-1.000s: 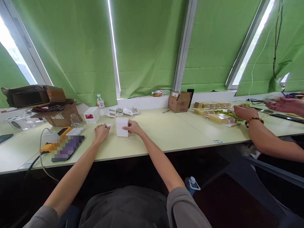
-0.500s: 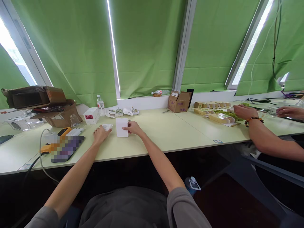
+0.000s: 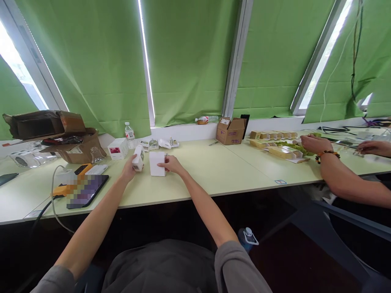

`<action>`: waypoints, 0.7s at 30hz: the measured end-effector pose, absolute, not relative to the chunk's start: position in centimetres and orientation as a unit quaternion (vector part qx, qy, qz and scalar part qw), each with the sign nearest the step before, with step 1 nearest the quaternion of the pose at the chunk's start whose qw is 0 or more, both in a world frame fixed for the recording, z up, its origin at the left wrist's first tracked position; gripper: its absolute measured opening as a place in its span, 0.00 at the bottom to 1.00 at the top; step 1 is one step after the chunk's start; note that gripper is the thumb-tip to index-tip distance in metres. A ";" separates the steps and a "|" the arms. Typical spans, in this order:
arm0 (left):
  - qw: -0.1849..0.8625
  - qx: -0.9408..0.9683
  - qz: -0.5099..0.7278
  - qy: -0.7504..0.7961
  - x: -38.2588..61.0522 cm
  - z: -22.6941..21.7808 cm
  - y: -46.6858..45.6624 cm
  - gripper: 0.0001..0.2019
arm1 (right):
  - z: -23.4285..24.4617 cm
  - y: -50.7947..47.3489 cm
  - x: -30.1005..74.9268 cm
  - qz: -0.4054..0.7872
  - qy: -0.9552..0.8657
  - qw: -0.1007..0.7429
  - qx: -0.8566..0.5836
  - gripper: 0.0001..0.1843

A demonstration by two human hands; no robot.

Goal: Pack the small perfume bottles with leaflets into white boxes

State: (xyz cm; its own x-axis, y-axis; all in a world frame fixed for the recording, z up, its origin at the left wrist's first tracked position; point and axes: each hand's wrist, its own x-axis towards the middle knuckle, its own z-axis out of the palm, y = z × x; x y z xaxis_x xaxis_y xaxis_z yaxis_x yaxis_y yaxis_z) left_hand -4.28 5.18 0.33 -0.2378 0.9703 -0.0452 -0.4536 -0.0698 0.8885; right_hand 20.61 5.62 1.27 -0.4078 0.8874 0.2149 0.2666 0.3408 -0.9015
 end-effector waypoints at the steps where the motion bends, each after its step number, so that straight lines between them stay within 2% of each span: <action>1: 0.557 0.304 0.664 0.396 -4.3 0.5 5.1 0.20 | 1.3 5.6 20.6 0.417 -0.728 0.373 -0.396 0.21; 6: 0.656 0.268 0.669 0.223 -4.6 1.1 4.4 0.20 | 1.3 5.7 20.6 0.418 -0.728 0.375 -0.394 0.20; 12: 0.687 0.229 0.656 0.211 -5.6 0.6 4.5 0.34 | 1.2 5.7 20.6 0.415 -0.724 0.374 -0.403 0.18; 18: 0.683 0.226 0.671 0.180 -5.5 0.9 4.0 0.22 | 1.3 5.7 20.6 0.415 -0.726 0.375 -0.400 0.17; 21: 0.687 0.227 0.666 0.179 -5.2 1.3 3.7 0.22 | 1.4 5.6 20.6 0.415 -0.726 0.375 -0.400 0.17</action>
